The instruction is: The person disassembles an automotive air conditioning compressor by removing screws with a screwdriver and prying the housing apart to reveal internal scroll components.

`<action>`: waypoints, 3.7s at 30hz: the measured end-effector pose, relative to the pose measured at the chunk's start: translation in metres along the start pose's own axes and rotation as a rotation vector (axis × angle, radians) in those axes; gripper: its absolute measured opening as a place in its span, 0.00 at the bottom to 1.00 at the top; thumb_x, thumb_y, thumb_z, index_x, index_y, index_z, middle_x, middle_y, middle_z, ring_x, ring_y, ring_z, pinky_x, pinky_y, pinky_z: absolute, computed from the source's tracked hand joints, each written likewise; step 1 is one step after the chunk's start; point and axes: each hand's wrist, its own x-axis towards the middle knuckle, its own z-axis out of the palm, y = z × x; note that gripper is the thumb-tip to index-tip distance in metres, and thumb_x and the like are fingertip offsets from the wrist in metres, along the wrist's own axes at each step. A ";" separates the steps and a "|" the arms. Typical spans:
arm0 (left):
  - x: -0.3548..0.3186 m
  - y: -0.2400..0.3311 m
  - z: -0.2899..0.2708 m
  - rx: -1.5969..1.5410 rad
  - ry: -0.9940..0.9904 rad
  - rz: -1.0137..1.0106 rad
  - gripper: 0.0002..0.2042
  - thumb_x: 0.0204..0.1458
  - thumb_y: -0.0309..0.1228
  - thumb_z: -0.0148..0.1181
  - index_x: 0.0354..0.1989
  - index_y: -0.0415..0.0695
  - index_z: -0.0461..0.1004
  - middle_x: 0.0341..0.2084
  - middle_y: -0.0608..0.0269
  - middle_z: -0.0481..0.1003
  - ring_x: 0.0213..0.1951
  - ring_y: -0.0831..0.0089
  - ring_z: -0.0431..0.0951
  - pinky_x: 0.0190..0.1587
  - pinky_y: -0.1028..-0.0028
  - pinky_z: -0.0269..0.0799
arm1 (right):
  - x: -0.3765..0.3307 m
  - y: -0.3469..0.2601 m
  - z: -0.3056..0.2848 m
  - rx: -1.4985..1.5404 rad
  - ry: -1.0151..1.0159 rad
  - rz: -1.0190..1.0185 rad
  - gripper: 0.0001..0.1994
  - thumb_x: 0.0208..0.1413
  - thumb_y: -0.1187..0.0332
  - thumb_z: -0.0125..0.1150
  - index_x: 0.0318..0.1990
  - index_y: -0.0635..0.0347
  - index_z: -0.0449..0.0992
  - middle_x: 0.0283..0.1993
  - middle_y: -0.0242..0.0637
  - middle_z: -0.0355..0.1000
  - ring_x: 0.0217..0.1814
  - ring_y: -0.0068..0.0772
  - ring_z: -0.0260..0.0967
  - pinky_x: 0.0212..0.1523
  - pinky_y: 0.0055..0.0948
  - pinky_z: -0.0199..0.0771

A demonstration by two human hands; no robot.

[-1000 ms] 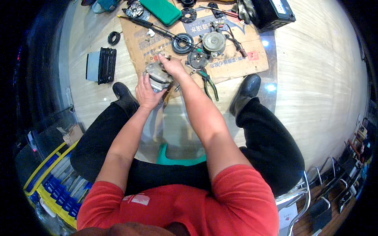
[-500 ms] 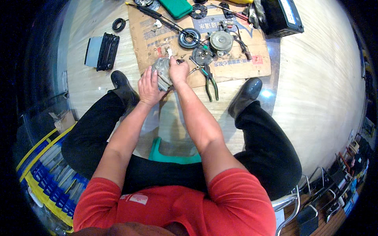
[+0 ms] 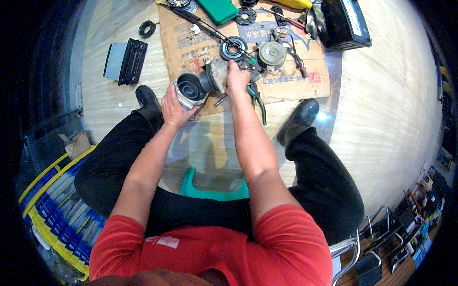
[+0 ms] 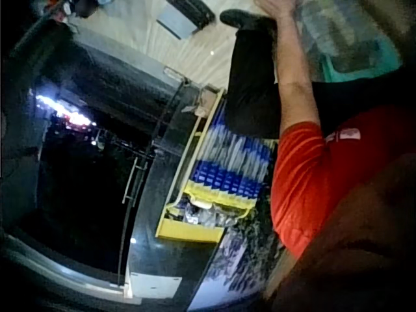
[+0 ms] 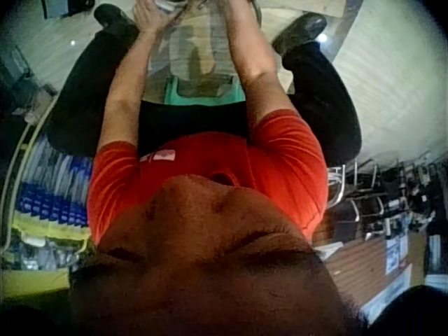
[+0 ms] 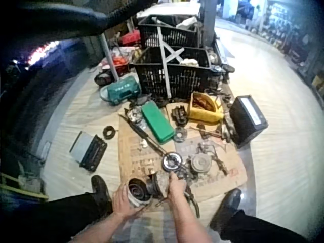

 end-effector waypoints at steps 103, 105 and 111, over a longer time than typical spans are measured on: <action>0.043 0.100 -0.222 -1.790 -0.592 -0.161 0.31 0.53 0.40 0.65 0.63 0.38 0.65 0.60 0.58 0.69 0.61 0.67 0.69 0.62 0.68 0.64 | -0.271 -0.146 -0.030 -1.531 -0.420 -1.243 0.14 0.59 0.57 0.56 0.44 0.57 0.72 0.42 0.38 0.74 0.48 0.39 0.70 0.50 0.36 0.70; 0.050 0.112 -0.223 -1.822 -0.567 -0.084 0.32 0.50 0.39 0.68 0.62 0.39 0.66 0.57 0.59 0.72 0.59 0.68 0.70 0.62 0.69 0.64 | -0.222 -0.101 -0.037 -0.542 -0.618 -0.707 0.14 0.59 0.57 0.55 0.43 0.57 0.72 0.42 0.39 0.73 0.48 0.38 0.70 0.49 0.36 0.70; 0.047 0.108 -0.229 -1.781 -0.574 0.042 0.33 0.49 0.43 0.69 0.60 0.37 0.68 0.65 0.55 0.62 0.63 0.65 0.66 0.66 0.66 0.58 | -0.229 -0.100 -0.041 -0.592 -0.751 -0.769 0.16 0.62 0.55 0.51 0.45 0.58 0.71 0.45 0.38 0.73 0.49 0.38 0.70 0.49 0.35 0.70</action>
